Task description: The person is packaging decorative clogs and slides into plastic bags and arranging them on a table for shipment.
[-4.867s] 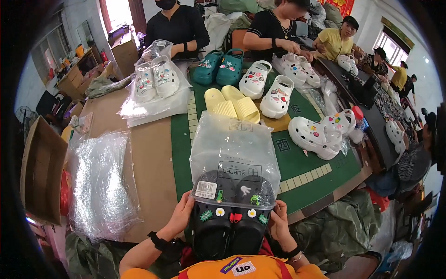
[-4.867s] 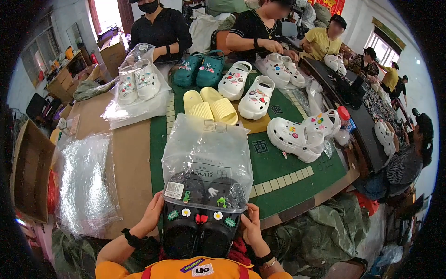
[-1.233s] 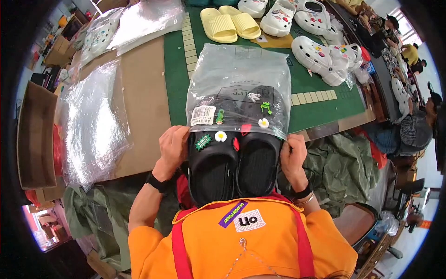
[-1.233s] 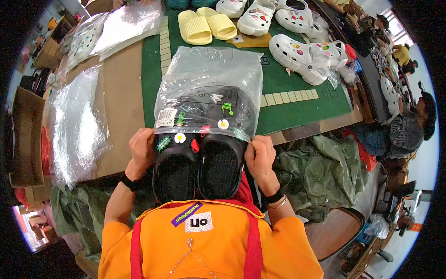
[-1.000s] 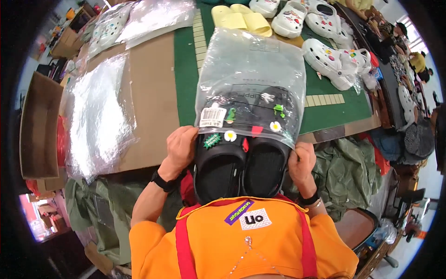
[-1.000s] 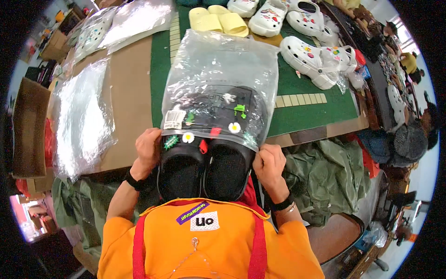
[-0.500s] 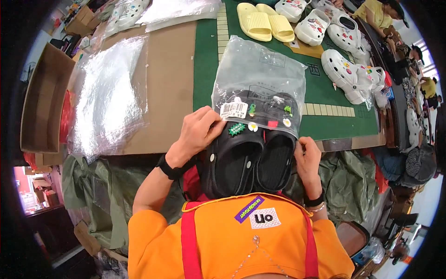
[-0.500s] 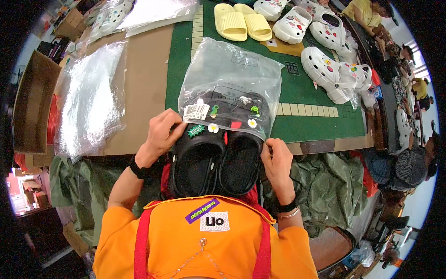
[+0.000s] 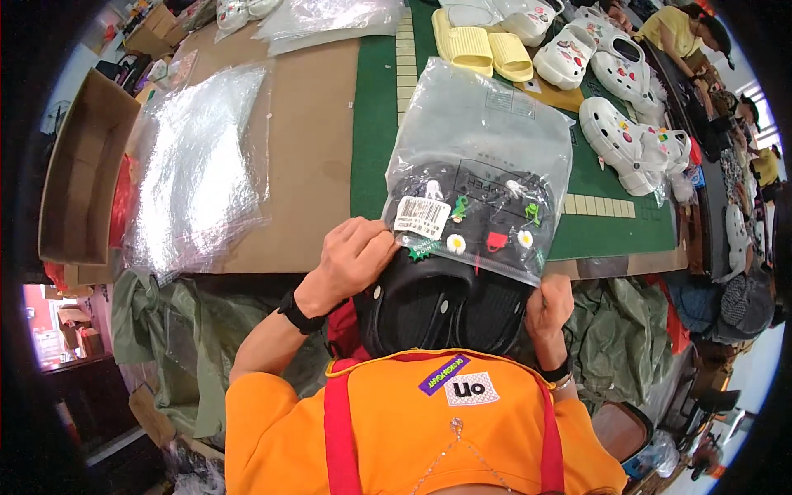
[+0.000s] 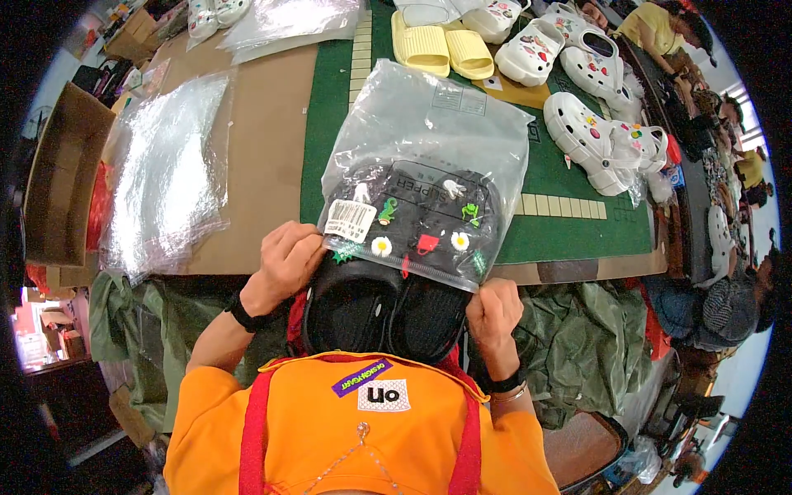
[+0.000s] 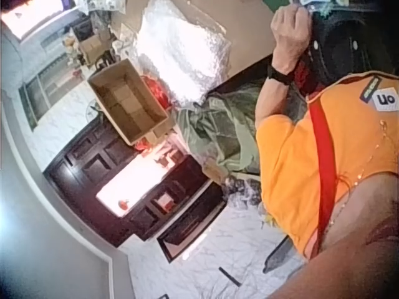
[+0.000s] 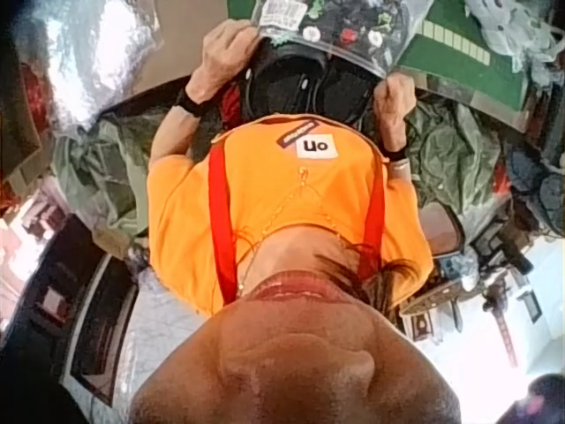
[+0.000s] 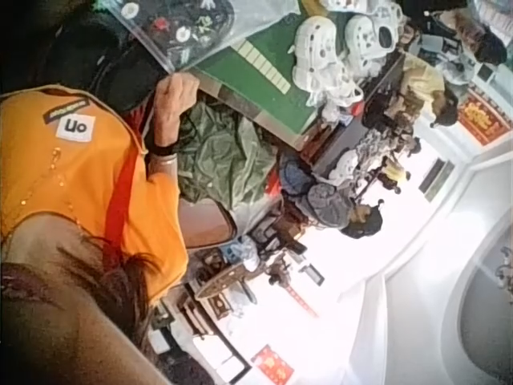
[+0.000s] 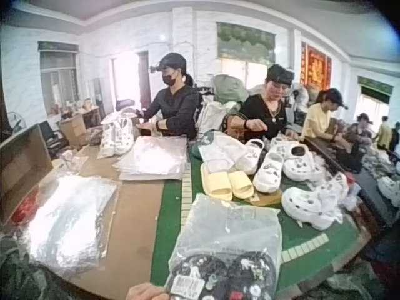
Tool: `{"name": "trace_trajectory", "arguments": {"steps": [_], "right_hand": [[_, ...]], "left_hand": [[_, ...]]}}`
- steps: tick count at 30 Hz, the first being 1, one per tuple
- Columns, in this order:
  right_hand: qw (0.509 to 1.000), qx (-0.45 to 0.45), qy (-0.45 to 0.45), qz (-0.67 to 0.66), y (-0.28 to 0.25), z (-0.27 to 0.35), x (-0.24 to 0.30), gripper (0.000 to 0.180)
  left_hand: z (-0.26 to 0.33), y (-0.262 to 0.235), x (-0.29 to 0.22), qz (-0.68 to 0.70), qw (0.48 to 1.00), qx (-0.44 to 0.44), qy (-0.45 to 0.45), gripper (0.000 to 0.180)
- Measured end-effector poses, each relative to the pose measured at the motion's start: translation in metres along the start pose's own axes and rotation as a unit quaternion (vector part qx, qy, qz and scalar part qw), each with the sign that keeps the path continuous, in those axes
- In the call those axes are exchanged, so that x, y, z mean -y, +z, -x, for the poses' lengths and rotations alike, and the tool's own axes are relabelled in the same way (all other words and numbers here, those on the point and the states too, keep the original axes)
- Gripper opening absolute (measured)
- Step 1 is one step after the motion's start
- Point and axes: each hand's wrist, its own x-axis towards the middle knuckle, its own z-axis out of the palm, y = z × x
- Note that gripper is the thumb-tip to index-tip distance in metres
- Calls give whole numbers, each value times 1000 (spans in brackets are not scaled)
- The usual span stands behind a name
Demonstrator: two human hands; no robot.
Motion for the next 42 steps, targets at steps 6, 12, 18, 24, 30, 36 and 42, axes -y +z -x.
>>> {"name": "trace_trajectory", "arguments": {"steps": [6, 12, 18, 24, 30, 36, 42], "right_hand": [[999, 36, -19, -3, -5, 1, 3, 21], [985, 149, 74, -37, -6, 4, -1, 22], [977, 132, 158, -56, 1, 22, -4, 27], [908, 81, 353, -211, 16, 48, -10, 22], [891, 65, 390, -224, 20, 38, 1, 25], [808, 37, 445, -384, 22, 48, -2, 26], [889, 120, 375, -233, 16, 54, -5, 22]], "left_hand": [[11, 1, 1, 17, 1000, -1, 1, 21], [18, 8, 7, 26, 998, 31, -46, 16], [36, 5, 15, 204, 954, 83, -203, 28], [40, 9, 17, 255, 906, 96, -325, 27], [40, 10, 15, 212, 919, 106, -316, 23], [33, 5, 19, 205, 926, 127, -291, 24], [34, -4, 17, 243, 902, 169, -313, 23]]}}
